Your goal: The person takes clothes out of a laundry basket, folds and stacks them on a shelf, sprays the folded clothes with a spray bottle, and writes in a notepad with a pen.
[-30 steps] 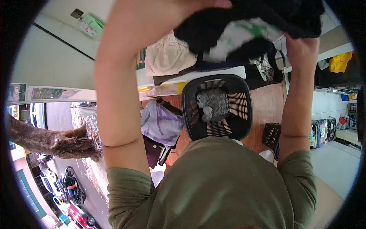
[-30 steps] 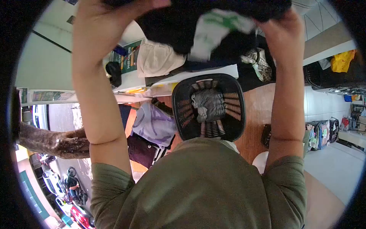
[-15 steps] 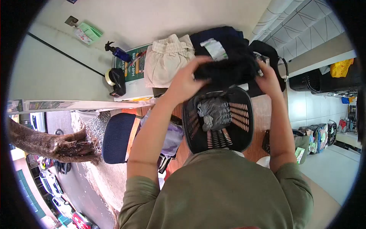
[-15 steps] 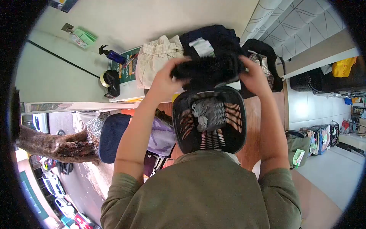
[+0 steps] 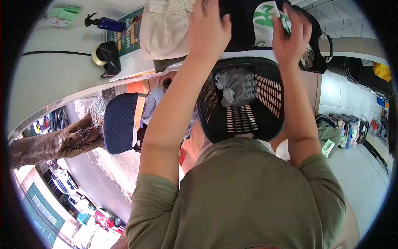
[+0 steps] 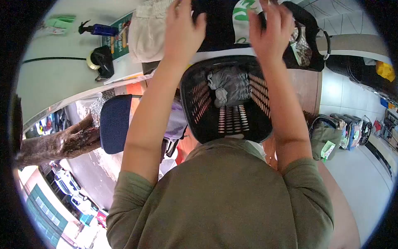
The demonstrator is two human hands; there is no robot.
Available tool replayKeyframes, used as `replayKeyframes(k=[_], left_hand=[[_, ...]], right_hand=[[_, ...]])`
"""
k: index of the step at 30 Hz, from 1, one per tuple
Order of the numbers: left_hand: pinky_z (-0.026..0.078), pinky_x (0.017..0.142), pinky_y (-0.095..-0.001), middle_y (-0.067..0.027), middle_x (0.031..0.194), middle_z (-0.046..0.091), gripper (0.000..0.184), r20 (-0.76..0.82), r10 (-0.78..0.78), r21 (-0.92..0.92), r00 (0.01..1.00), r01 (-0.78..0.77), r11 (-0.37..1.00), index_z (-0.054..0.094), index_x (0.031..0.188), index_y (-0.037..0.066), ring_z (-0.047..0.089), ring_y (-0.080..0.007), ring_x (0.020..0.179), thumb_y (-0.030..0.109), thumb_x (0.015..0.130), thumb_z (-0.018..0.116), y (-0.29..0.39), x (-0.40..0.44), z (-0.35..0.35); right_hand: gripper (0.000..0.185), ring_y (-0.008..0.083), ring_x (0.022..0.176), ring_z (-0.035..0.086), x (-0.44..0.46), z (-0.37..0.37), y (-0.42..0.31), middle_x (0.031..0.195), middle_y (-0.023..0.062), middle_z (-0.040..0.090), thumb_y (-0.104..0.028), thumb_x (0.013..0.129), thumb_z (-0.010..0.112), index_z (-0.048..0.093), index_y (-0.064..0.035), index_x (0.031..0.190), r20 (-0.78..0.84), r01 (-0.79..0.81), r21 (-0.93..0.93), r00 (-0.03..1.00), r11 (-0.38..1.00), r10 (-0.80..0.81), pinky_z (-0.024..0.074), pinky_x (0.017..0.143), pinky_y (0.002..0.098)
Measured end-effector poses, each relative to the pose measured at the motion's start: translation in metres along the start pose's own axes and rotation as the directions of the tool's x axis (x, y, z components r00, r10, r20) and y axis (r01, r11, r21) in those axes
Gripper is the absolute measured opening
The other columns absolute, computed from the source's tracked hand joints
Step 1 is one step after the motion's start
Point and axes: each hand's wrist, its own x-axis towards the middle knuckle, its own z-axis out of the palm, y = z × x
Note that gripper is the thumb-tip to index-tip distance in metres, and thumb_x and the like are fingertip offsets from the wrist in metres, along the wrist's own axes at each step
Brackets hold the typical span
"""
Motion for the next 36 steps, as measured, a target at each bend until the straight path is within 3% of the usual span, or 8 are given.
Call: replayKeyframes(k=[3,5,7,15,20,26,30,36], left_hand=[[0.051,0.085,-0.0421,-0.0194,0.115,0.059,0.039,-0.144,0.114,-0.154,0.983,-0.136,0.979,0.06,0.119,0.002,0.061,-0.0349,0.099,-0.004,0.08,0.064,-0.001,-0.057,-0.041],[0.051,0.082,-0.0387,-0.0162,0.109,0.061,0.032,-0.036,0.05,-0.219,0.998,-0.056,0.974,0.067,0.107,0.001,0.061,-0.0312,0.095,-0.009,0.077,0.063,-0.005,-0.111,-0.054],[0.052,0.079,-0.0361,-0.0156,0.107,0.061,0.033,0.108,-0.039,-0.261,0.993,0.067,0.963,0.068,0.104,0.003,0.062,-0.0294,0.093,-0.011,0.075,0.063,-0.009,-0.163,-0.056],[0.054,0.075,-0.034,-0.0133,0.11,0.059,0.034,0.501,-0.197,-0.252,0.843,0.36,0.898,0.069,0.1,0.006,0.064,-0.0266,0.087,-0.011,0.071,0.063,-0.003,-0.278,-0.056],[0.054,0.077,-0.0365,-0.0139,0.118,0.055,0.031,0.569,-0.237,-0.223,0.788,0.425,0.877,0.067,0.106,0.006,0.064,-0.0291,0.092,-0.005,0.077,0.065,-0.006,-0.268,-0.049],[0.043,0.105,-0.0437,-0.0195,0.145,0.035,0.075,0.713,-0.236,-0.131,0.661,0.455,0.881,0.042,0.142,0.01,0.048,-0.0388,0.127,0.017,0.076,0.077,-0.01,-0.242,-0.035],[0.018,0.118,-0.0565,-0.0198,0.153,0.029,0.109,0.743,0.037,-0.161,0.668,0.124,0.979,0.028,0.152,0.014,0.037,-0.0385,0.137,0.024,0.06,0.087,0.007,-0.217,-0.051],[0.024,0.117,-0.055,-0.0189,0.127,0.059,0.084,0.792,0.423,-0.599,0.44,0.429,0.676,0.05,0.136,0.006,0.055,-0.0366,0.121,0.017,0.06,0.084,0.024,-0.221,-0.11]], right_hand=[[0.02,0.0315,0.071,0.063,-0.102,-0.037,-0.049,0.08,0.0073,0.066,-0.006,0.079,0.073,0.064,-0.0032,0.096,0.519,-0.211,0.38,0.854,0.9,-0.019,0.0502,0.066,0.0412],[0.025,0.0281,0.089,0.068,-0.193,-0.018,-0.051,0.098,0.0115,0.069,-0.015,0.086,0.072,0.064,-0.0024,0.105,0.879,-0.651,-0.031,0.344,0.758,0.331,0.0539,0.074,0.0385],[0.053,0.0321,0.106,0.064,-0.31,0.025,-0.023,0.119,0.0161,0.064,-0.037,0.088,0.07,0.056,-0.0018,0.125,0.791,-0.363,-0.572,-0.01,0.735,0.611,0.0531,0.088,0.0429],[0.082,0.0351,0.139,0.034,-0.352,0.064,-0.002,0.157,0.0156,0.026,-0.048,0.088,0.063,0.027,-0.0115,0.152,0.598,-0.217,-0.775,-0.556,0.594,0.577,0.0317,0.113,0.0466],[0.058,0.0421,0.14,0.03,-0.317,0.021,-0.045,0.156,0.0162,0.03,-0.033,0.088,0.067,0.048,-0.0228,0.142,0.745,-0.238,-0.666,-0.16,0.707,0.648,0.0359,0.112,0.0466],[0.049,0.0428,0.131,0.043,-0.334,-0.022,-0.038,0.145,0.0211,0.044,-0.023,0.084,0.07,0.058,-0.0241,0.131,0.884,-0.608,-0.465,-0.355,0.644,0.303,0.0421,0.107,0.0433],[0.04,0.038,0.109,0.057,-0.158,-0.107,-0.095,0.121,0.0181,0.06,-0.012,0.069,0.071,0.068,-0.0163,0.108,0.983,-0.321,0.114,-0.097,0.94,-0.153,0.0471,0.097,0.0449],[0.024,0.025,0.108,0.061,-0.047,-0.135,-0.077,0.117,0.0132,0.065,-0.016,0.086,0.071,0.068,-0.003,0.105,0.81,-0.948,0.317,0.274,-0.007,-0.519,0.0486,0.093,0.0349]])
